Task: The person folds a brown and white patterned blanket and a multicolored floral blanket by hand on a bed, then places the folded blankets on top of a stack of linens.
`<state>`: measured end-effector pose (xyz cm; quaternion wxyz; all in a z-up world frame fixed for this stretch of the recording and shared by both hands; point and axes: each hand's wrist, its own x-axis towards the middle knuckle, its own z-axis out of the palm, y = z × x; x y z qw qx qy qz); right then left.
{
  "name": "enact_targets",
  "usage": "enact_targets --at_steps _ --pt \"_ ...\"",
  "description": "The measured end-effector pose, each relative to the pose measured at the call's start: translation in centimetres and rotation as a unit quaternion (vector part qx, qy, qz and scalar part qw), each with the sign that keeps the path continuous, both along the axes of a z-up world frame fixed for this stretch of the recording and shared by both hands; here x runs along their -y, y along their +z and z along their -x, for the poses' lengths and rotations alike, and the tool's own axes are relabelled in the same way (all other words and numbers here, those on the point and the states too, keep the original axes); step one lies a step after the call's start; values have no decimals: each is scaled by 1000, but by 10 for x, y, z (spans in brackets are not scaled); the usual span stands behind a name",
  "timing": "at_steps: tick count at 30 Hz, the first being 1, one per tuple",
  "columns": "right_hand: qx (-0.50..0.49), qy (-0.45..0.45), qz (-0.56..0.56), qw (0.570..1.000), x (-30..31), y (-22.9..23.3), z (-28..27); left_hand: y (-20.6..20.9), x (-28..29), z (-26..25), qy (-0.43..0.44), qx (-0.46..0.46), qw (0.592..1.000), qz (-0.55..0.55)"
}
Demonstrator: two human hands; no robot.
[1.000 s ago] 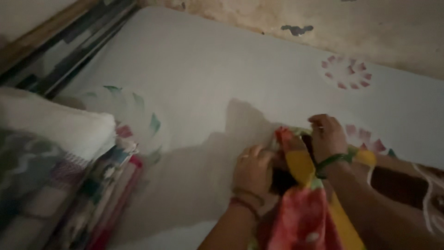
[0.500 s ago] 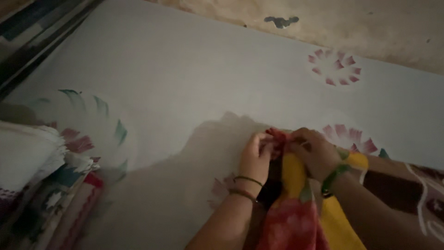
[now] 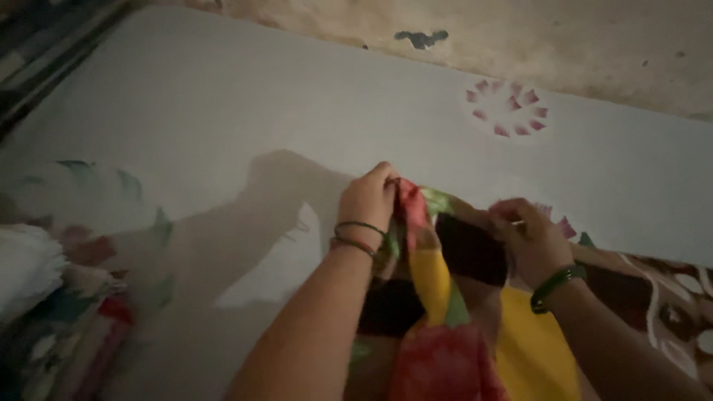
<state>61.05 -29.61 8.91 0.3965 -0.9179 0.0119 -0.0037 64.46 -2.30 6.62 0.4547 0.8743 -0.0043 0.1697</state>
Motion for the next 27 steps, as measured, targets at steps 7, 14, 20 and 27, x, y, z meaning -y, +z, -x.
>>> enact_targets --at_steps 7,14,20,27 --pt "36 20 278 960 39 -49 -19 -46 -12 -4 9 10 1000 9" --pt "-66 -47 211 974 43 -62 -34 -53 -21 -11 -155 -69 980 108" --pt "46 -5 331 943 46 -98 -24 -26 7 17 -144 -135 979 -45" --pt "8 -34 406 913 18 -96 -14 -11 30 30 -37 -221 970 -92"
